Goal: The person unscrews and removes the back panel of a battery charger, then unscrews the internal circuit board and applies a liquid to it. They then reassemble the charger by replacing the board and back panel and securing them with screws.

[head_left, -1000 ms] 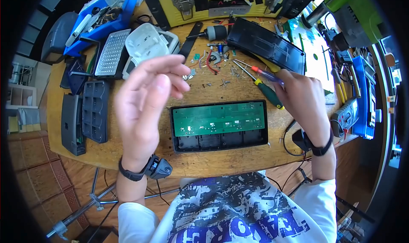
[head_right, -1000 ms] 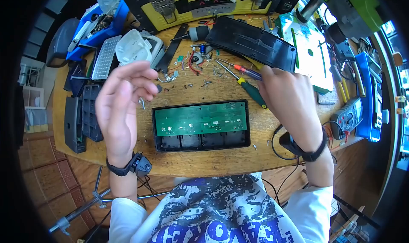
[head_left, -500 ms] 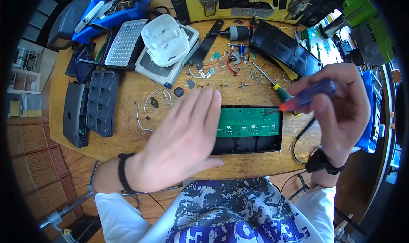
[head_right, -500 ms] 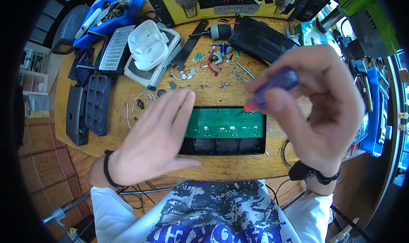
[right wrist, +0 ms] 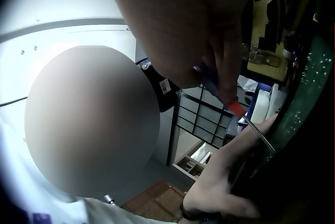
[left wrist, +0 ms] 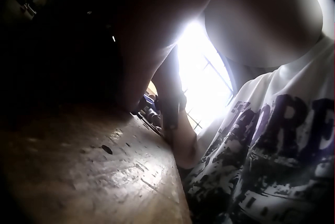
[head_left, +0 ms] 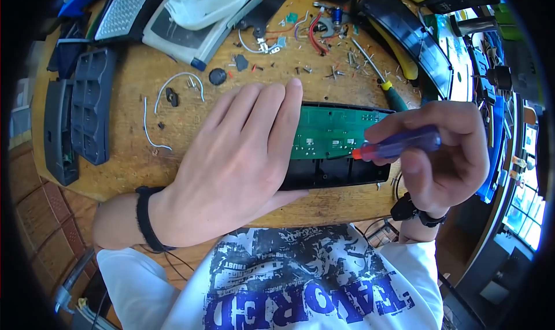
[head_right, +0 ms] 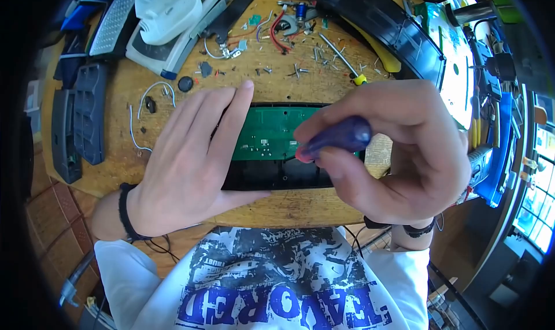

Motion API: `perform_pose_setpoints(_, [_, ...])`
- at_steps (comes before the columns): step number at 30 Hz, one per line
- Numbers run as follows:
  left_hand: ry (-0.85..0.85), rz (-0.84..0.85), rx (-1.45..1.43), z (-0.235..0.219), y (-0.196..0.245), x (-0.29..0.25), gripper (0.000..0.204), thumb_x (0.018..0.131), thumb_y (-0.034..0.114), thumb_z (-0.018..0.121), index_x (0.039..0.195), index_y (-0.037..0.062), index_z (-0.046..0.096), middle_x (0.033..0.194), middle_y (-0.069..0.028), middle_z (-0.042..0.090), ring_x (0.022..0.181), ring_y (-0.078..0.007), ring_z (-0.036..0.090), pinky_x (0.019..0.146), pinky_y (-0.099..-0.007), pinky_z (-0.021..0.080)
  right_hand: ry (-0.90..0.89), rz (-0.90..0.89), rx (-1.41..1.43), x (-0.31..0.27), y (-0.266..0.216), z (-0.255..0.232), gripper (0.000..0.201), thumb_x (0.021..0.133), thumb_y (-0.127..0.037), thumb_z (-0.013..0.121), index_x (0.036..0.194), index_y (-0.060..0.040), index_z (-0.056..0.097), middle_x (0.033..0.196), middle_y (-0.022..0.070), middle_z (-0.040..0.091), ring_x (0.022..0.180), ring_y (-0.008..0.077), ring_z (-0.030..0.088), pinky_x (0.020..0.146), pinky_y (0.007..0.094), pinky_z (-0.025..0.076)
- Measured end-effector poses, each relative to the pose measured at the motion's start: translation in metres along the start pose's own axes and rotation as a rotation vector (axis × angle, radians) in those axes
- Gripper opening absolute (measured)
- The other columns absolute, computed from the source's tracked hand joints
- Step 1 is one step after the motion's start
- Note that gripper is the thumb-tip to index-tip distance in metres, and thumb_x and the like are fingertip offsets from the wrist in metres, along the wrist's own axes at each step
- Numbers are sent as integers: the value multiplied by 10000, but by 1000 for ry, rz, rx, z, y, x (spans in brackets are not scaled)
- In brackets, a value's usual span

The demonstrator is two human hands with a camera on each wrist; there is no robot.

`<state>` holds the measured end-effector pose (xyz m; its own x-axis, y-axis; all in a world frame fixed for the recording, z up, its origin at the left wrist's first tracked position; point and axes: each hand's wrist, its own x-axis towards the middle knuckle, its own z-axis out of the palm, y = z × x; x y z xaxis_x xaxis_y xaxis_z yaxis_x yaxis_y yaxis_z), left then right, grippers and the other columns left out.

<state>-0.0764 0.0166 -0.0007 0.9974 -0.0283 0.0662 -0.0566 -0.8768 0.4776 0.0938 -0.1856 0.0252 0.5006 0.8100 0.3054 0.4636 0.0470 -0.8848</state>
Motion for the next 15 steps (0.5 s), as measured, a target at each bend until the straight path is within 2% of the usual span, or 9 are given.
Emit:
perform_pose_setpoints(2, [7, -4, 8, 1, 0, 0, 1229, 587, 327, 1021, 1560, -124, 420, 1363, -259, 542, 1238, -461, 574, 1101, -543, 482, 47, 0, -23, -1, -3, -1, 459, 1025, -259, 792, 1176, 94, 540, 966, 286, 782, 756, 254, 808, 673, 282, 665])
perform_pose_setpoints(12, [19, -10, -4, 2, -1, 0, 1217, 585, 321, 1021, 1557, -117, 434, 1356, -250, 547, 1238, -454, 579, 1090, -535, 489, -47, -70, -13, 2, 6, -12, 423, 1073, -240, 717, 1227, 95, 509, 991, 310, 776, 779, 258, 814, 683, 288, 666])
perform_pose_setpoints(14, [23, -10, -4, 2, 0, 0, 1210, 590, 323, 1019, 1556, -117, 437, 1346, -242, 552, 1229, -445, 583, 1080, -526, 494, -376, -268, -40, 11, 15, -29, 406, 1087, -209, 684, 1250, 111, 495, 1012, 357, 760, 798, 261, 816, 689, 309, 672])
perform_pose_setpoints(15, [24, -11, -5, 3, 0, 0, 1210, 590, 323, 1019, 1556, -117, 437, 1346, -242, 552, 1229, -445, 583, 1080, -526, 494, -378, -268, -39, 17, 13, -31, 406, 1087, -209, 684, 1250, 111, 495, 1012, 357, 760, 798, 261, 816, 689, 309, 672])
